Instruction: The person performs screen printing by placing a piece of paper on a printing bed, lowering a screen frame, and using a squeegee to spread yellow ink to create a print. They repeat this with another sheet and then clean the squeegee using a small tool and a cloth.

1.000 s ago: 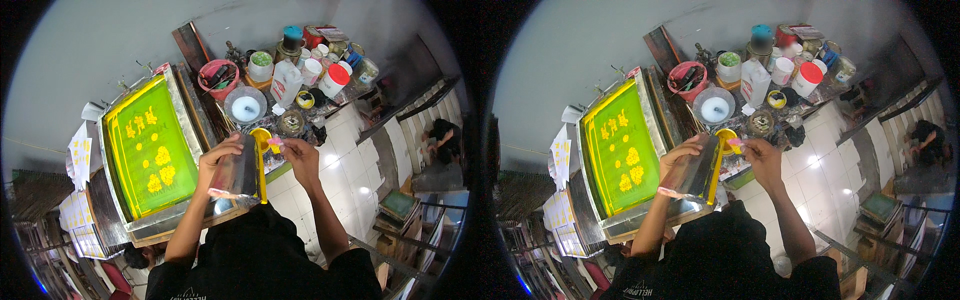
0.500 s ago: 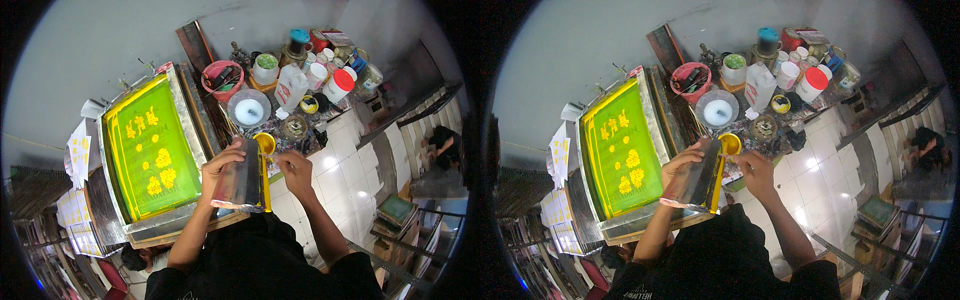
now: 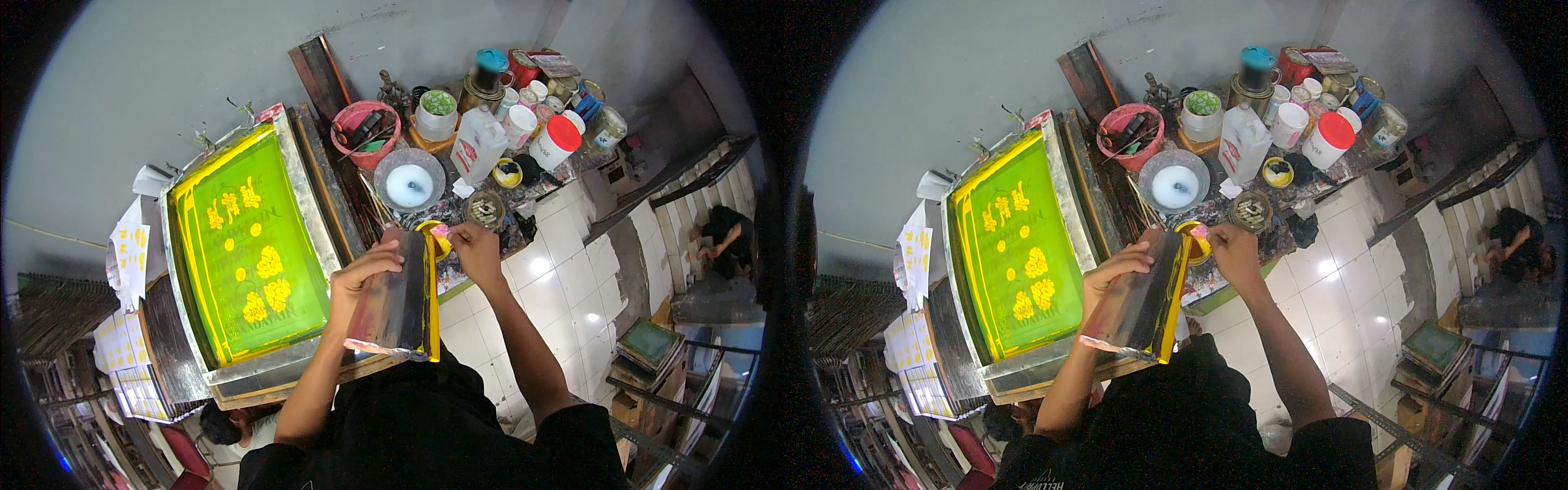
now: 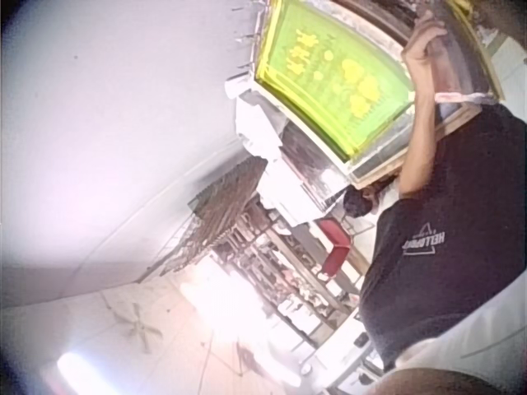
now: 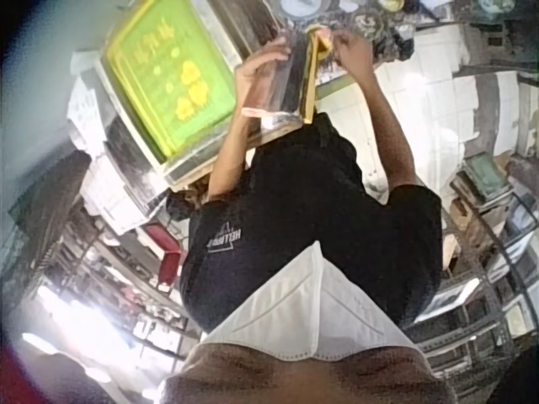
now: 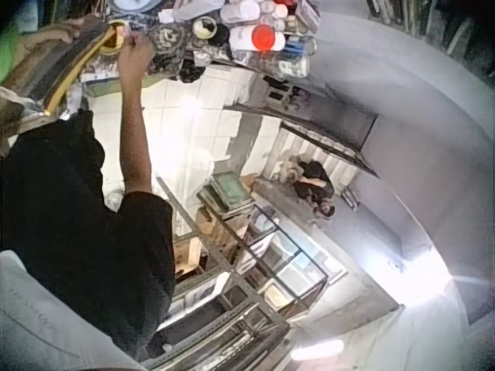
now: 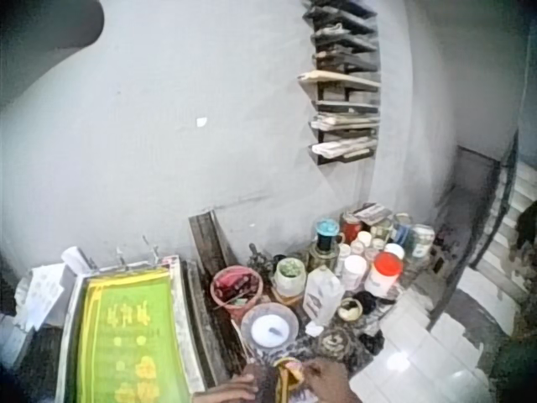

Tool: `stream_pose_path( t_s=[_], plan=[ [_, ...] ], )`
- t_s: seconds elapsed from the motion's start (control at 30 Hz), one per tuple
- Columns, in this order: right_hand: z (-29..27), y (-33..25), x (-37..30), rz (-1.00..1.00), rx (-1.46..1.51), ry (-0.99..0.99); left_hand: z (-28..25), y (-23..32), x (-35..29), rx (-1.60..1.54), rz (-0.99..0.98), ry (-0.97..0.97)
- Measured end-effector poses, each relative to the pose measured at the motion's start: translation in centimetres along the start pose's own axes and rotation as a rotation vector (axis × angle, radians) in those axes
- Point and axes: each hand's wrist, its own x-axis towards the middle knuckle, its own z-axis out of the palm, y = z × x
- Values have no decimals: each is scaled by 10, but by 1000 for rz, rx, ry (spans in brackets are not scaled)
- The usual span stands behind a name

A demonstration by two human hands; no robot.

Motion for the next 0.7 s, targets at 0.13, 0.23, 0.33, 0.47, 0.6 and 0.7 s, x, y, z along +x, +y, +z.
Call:
stream_pose_path(
  t_s=[0.13,0.23,0.33,0.47,0.6,0.7],
  plan=[
    [-8,-8,18,10,-213,-44,-1,6,0,78,2,-32],
    [-16,-17,26,138,-220,-129,-2,6,0,120,11,-44],
    [-24,-24,28,64,-302,-115,-4,2,0,93,27,-37],
    [-35,-26,29,-47,-351,-34,-8,-4,-1,3,24,-52],
    [-49,-18,24,107,-85,-40,-9,-9,-1,-148,17,10],
    [-43,-13,17,245,352,-100,-18,-8,0,-225,91,-32]
  ],
)
